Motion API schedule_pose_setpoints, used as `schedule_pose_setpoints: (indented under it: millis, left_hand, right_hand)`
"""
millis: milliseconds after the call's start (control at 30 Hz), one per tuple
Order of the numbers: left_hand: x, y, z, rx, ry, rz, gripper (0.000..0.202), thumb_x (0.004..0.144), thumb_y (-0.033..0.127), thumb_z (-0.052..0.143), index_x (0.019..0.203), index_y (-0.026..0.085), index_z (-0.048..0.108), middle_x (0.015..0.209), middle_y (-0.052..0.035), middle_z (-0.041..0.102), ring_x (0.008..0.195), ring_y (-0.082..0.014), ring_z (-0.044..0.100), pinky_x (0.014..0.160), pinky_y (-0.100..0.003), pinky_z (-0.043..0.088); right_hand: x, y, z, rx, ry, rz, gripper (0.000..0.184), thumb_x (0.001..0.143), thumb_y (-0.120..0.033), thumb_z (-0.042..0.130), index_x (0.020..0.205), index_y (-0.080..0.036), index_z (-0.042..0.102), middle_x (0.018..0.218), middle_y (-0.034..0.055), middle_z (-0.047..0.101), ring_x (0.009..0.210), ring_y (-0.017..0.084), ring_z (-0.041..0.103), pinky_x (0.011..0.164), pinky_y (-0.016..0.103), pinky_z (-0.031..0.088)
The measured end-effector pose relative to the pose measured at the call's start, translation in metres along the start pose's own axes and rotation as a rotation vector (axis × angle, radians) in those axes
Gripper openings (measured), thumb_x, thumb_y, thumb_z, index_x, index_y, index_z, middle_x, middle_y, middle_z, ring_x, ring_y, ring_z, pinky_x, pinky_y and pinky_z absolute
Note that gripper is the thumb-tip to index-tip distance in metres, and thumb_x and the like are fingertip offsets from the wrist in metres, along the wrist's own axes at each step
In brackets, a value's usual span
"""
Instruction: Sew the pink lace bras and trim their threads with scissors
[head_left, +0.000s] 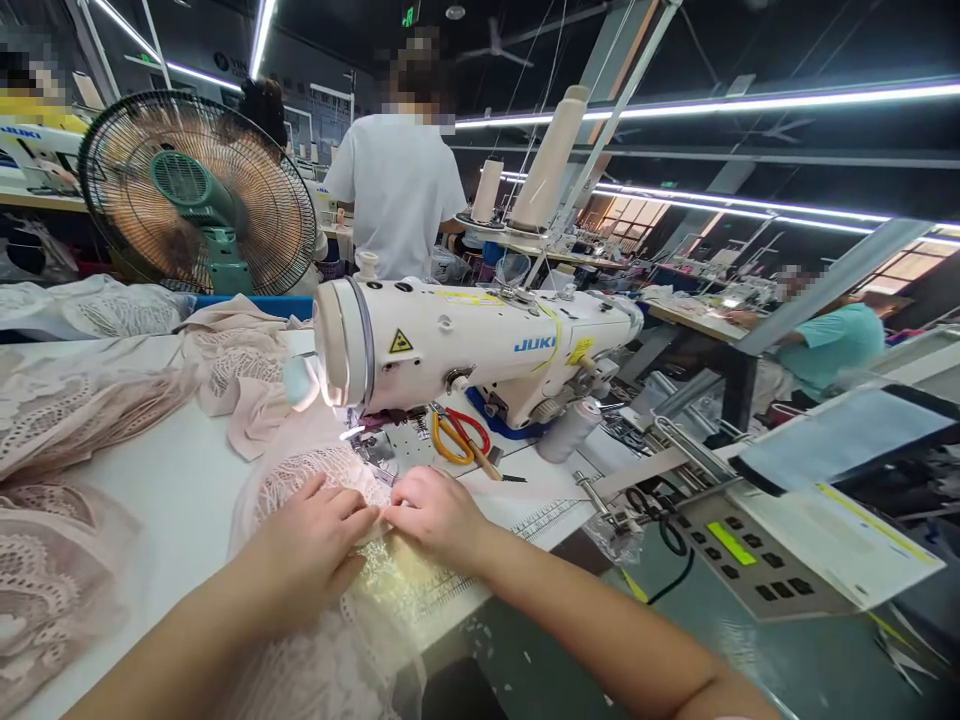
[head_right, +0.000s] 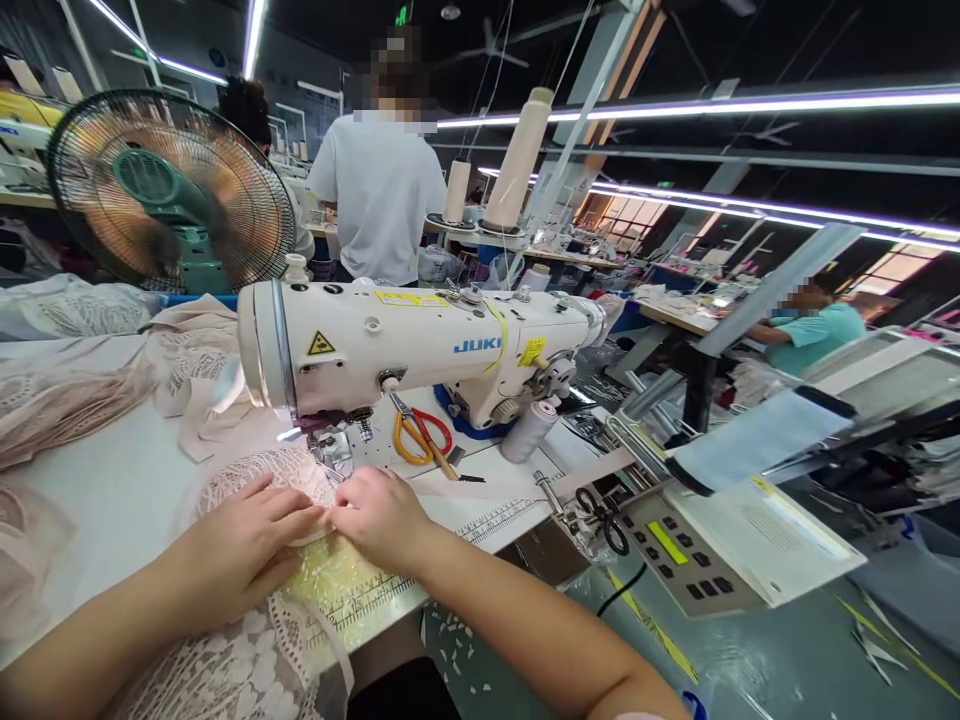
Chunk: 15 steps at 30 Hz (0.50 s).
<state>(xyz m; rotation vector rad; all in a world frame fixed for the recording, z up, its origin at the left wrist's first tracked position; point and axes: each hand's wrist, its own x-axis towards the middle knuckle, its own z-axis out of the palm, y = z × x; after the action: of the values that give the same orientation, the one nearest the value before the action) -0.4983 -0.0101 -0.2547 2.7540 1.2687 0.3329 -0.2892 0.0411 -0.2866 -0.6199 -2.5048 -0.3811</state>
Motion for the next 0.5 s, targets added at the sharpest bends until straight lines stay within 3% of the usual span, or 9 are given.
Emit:
schedule_pose_setpoints:
  millis: [133, 233, 333, 500]
  left_hand:
    - [0.002, -0.01, 0.01, 0.132, 0.082, 0.017, 0.032, 0.092, 0.022, 0.039, 0.104, 0.029, 0.068, 0.091, -0.0044, 0.063, 0.084, -0.0223, 0.059, 0.094, -0.06, 0.035]
    - [0.003, -0.019, 0.017, 0.194, 0.115, 0.054, 0.033, 0.092, 0.019, 0.039, 0.102, 0.028, 0.069, 0.101, -0.0067, 0.066, 0.094, -0.0249, 0.059, 0.095, -0.061, 0.033]
    - [0.004, -0.027, 0.02, 0.206, 0.135, 0.085, 0.032, 0.09, 0.014, 0.041, 0.099, 0.025, 0.07, 0.118, -0.0069, 0.065, 0.11, -0.028, 0.055, 0.1, -0.06, 0.03]
    - [0.007, -0.037, 0.024, 0.169, 0.109, 0.046, 0.039, 0.088, 0.008, 0.041, 0.11, 0.025, 0.067, 0.117, -0.0038, 0.068, 0.114, -0.0249, 0.054, 0.105, -0.055, 0.029]
  right_hand:
    - [0.008, 0.004, 0.002, -0.001, -0.016, -0.03, 0.013, 0.082, -0.018, 0.06, 0.069, -0.018, 0.06, 0.079, 0.0005, 0.063, 0.082, 0.016, 0.045, 0.067, 0.031, 0.031]
    - [0.014, 0.007, 0.003, -0.003, -0.038, -0.047, 0.012, 0.081, -0.02, 0.061, 0.069, -0.018, 0.061, 0.081, 0.0005, 0.064, 0.085, 0.017, 0.047, 0.07, 0.032, 0.032]
    - [0.021, 0.009, 0.006, -0.014, -0.07, -0.054, 0.011, 0.081, -0.022, 0.061, 0.071, -0.019, 0.062, 0.08, 0.0006, 0.063, 0.086, 0.018, 0.047, 0.07, 0.032, 0.032]
    - [0.031, 0.013, 0.011, -0.052, -0.041, -0.048, 0.013, 0.082, -0.021, 0.06, 0.069, -0.019, 0.063, 0.076, 0.0012, 0.062, 0.08, 0.018, 0.046, 0.067, 0.033, 0.033]
